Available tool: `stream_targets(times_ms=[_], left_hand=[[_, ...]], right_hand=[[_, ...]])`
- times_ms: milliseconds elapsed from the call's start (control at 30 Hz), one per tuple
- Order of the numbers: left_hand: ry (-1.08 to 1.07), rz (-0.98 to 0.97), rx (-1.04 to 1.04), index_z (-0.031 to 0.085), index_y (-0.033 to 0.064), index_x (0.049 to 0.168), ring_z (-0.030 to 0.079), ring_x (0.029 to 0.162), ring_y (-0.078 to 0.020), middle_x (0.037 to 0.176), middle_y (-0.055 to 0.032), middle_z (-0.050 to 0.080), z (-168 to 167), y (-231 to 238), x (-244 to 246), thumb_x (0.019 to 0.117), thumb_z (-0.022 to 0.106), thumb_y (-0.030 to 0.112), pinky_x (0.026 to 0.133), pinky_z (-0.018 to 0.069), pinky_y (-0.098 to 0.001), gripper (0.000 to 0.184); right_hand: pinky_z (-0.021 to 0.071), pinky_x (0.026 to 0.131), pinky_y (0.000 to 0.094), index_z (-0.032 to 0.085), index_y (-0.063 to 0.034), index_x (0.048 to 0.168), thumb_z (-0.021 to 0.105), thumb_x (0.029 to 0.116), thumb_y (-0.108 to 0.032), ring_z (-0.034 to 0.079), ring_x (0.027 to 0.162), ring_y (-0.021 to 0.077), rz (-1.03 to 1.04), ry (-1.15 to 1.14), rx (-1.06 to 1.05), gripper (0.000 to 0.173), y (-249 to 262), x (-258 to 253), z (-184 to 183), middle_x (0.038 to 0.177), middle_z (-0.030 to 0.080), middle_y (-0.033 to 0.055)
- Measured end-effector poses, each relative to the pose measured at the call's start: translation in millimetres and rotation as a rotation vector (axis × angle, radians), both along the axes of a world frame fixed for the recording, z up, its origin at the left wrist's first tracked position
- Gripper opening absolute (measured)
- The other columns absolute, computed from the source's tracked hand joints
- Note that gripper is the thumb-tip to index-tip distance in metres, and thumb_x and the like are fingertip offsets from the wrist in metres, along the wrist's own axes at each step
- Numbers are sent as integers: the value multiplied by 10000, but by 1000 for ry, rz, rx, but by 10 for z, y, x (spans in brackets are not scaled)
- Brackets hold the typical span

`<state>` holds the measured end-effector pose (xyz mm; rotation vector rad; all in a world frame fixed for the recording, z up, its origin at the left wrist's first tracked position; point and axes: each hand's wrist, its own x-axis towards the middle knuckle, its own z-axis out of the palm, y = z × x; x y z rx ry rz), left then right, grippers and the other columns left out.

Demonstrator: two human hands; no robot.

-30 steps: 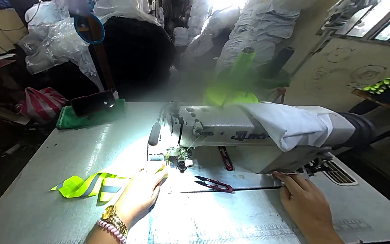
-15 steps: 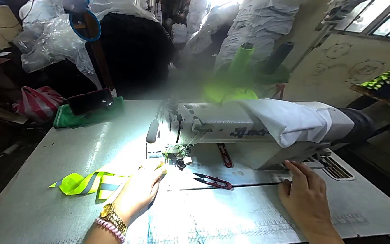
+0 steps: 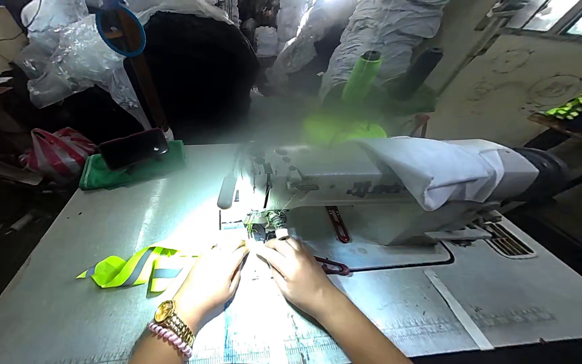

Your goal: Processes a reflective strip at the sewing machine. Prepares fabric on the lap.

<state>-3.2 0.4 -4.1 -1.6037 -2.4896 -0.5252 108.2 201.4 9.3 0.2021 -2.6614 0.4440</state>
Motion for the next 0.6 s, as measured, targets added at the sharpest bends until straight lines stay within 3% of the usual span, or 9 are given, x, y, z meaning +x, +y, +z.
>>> stream_targets(times_ms=[67, 300, 600], left_hand=[[-4, 8, 13, 686, 182, 1311, 626, 1254, -181, 1363, 16, 660, -2, 1, -3, 1018, 444, 262, 1020, 512, -445, 388], [-27, 31, 19, 685, 196, 1320, 634, 1244, -161, 1385, 34, 651, -10, -13, 11, 1031, 424, 279, 1020, 518, -424, 398], [-95, 39, 6, 681, 176, 1319, 622, 1269, -181, 1407, 19, 640, 80, 4, 6, 1045, 414, 278, 1038, 503, -443, 395]], right_hand=[[547, 971, 491, 711, -248, 1320, 569, 946, -136, 675, 1140, 259, -10, -100, 19, 415, -54, -130, -20, 1171, 727, 54], [561, 961, 438, 775, -220, 1185, 598, 938, -153, 683, 1102, 231, -36, -23, 76, 311, -73, -130, -107, 1130, 731, 39], [563, 950, 419, 777, -205, 1182, 599, 928, -134, 682, 1090, 228, -47, -25, 96, 319, -80, -143, -114, 1121, 729, 38]])
